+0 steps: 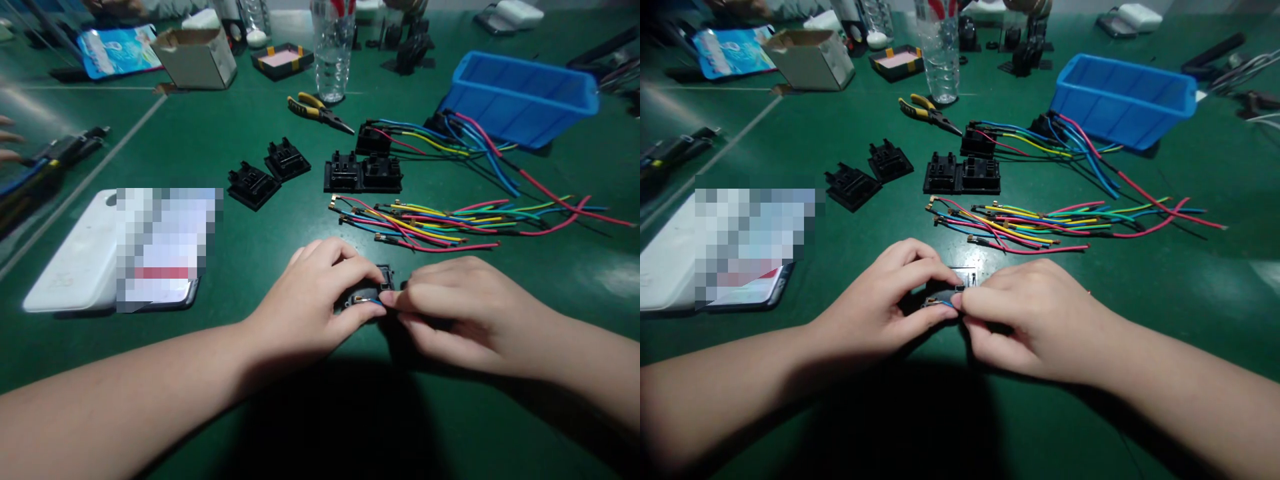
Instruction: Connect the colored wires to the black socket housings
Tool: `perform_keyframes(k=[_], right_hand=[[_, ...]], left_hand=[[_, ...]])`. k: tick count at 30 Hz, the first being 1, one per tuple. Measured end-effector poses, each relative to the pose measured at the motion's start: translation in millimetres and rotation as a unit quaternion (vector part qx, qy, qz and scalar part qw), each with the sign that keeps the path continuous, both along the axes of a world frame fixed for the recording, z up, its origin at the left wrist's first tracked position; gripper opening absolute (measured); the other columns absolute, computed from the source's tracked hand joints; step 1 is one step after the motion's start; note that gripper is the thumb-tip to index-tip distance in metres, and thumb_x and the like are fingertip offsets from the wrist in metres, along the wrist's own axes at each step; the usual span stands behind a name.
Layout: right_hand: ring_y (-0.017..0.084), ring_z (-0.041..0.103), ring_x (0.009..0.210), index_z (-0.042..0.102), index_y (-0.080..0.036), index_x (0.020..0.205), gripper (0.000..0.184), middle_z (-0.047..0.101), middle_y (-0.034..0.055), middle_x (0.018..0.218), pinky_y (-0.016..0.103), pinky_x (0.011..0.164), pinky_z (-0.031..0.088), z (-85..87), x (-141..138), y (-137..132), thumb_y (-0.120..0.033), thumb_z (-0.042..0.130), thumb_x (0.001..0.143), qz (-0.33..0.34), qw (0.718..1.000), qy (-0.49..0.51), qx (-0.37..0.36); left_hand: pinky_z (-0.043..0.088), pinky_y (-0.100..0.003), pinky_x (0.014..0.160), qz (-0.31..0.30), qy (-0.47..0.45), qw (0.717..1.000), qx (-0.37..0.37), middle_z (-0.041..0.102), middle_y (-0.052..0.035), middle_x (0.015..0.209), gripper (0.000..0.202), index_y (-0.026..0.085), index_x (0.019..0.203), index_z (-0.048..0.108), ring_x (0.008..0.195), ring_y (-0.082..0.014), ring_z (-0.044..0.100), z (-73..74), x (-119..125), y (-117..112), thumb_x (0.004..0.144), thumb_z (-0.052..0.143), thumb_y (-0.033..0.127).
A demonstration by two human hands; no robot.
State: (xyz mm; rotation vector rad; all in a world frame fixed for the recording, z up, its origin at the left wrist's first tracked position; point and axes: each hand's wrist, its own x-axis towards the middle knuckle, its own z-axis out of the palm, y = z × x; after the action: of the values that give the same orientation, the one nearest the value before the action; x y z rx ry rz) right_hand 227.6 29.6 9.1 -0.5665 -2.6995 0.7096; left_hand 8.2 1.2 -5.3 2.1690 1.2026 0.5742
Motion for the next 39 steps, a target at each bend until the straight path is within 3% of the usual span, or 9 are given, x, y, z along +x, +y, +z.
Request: perform_keyframes(k=[5,11,17,24,28,34,39], right_hand=[[0.013,0.046,0.055,0.063,-0.017,0.086,0.017,0.053,-0.0003,0.061,0.028,0.053,0.030,-3.4,2.0,-2.2,-0.020,0.049,0.094,0.006,0.998,-0.009,0.067],[0.018,0.059,0.071,0.061,-0.015,0.100,0.012,0.070,0.0101,0.087,0.032,0.061,0.043,-7.6,8.8,-5.2,-0.016,0.057,0.088,-0.004,0.975,0.029,0.222],[0.019,0.067,0.078,0.060,-0.017,0.108,0.022,0.073,0.0098,0.096,0.033,0.064,0.050,-8.8,9.4,-6.0,-0.014,0.059,0.087,-0.012,0.972,0.042,0.232],[0.019,0.067,0.076,0.062,-0.015,0.104,0.021,0.074,0.0099,0.094,0.034,0.063,0.054,-8.8,6.6,-5.9,-0.012,0.062,0.083,-0.002,0.966,0.059,0.253],[0.020,0.065,0.076,0.061,-0.017,0.100,0.015,0.072,0.0103,0.091,0.034,0.062,0.052,-7.1,6.6,-5.8,-0.013,0.059,0.085,0.005,0.972,0.054,0.227],[0.016,0.055,0.071,0.061,-0.019,0.082,0.015,0.064,0.0076,0.082,0.029,0.059,0.042,-1.9,0.5,-3.0,-0.012,0.050,0.089,-0.017,0.996,0.031,0.077],[0.015,0.051,0.066,0.060,-0.018,0.080,0.018,0.060,0.0051,0.073,0.027,0.057,0.038,0.8,-2.5,-0.9,-0.011,0.046,0.088,-0.003,0.999,0.025,0.048]], left_hand=[[0.043,-0.042,0.090,-0.001,0.005,1.000,0.003,0.057,-0.0058,0.105,0.022,0.021,0.108,0.066,0.104,-0.0237,0.054,1.0,-0.9,-1.1,0.087,0.064,0.029],[0.042,-0.042,0.093,0.003,0.004,1.000,0.003,0.058,-0.0061,0.107,0.025,0.022,0.110,0.064,0.107,-0.0236,0.053,0.8,0.0,-1.7,0.088,0.065,0.032],[0.042,-0.041,0.094,0.006,0.015,1.000,-0.009,0.058,-0.0058,0.110,0.023,0.023,0.109,0.064,0.109,-0.0234,0.053,1.5,-0.1,-2.0,0.088,0.065,0.034],[0.042,-0.042,0.094,0.006,0.004,1.000,-0.005,0.059,-0.0060,0.109,0.024,0.023,0.110,0.064,0.109,-0.0236,0.053,1.2,-0.5,-2.6,0.088,0.066,0.032],[0.042,-0.042,0.093,0.008,0.006,1.000,-0.004,0.059,-0.0060,0.109,0.025,0.024,0.111,0.064,0.108,-0.0237,0.053,1.2,-0.7,-1.8,0.088,0.065,0.033],[0.042,-0.041,0.093,0.005,0.009,1.000,-0.005,0.059,-0.0056,0.108,0.024,0.024,0.110,0.064,0.108,-0.0234,0.053,1.2,-0.3,-0.6,0.088,0.065,0.033],[0.042,-0.042,0.093,0.006,0.014,1.000,-0.004,0.058,-0.0060,0.109,0.024,0.024,0.110,0.063,0.108,-0.0239,0.053,1.0,0.2,-1.3,0.088,0.064,0.034]])
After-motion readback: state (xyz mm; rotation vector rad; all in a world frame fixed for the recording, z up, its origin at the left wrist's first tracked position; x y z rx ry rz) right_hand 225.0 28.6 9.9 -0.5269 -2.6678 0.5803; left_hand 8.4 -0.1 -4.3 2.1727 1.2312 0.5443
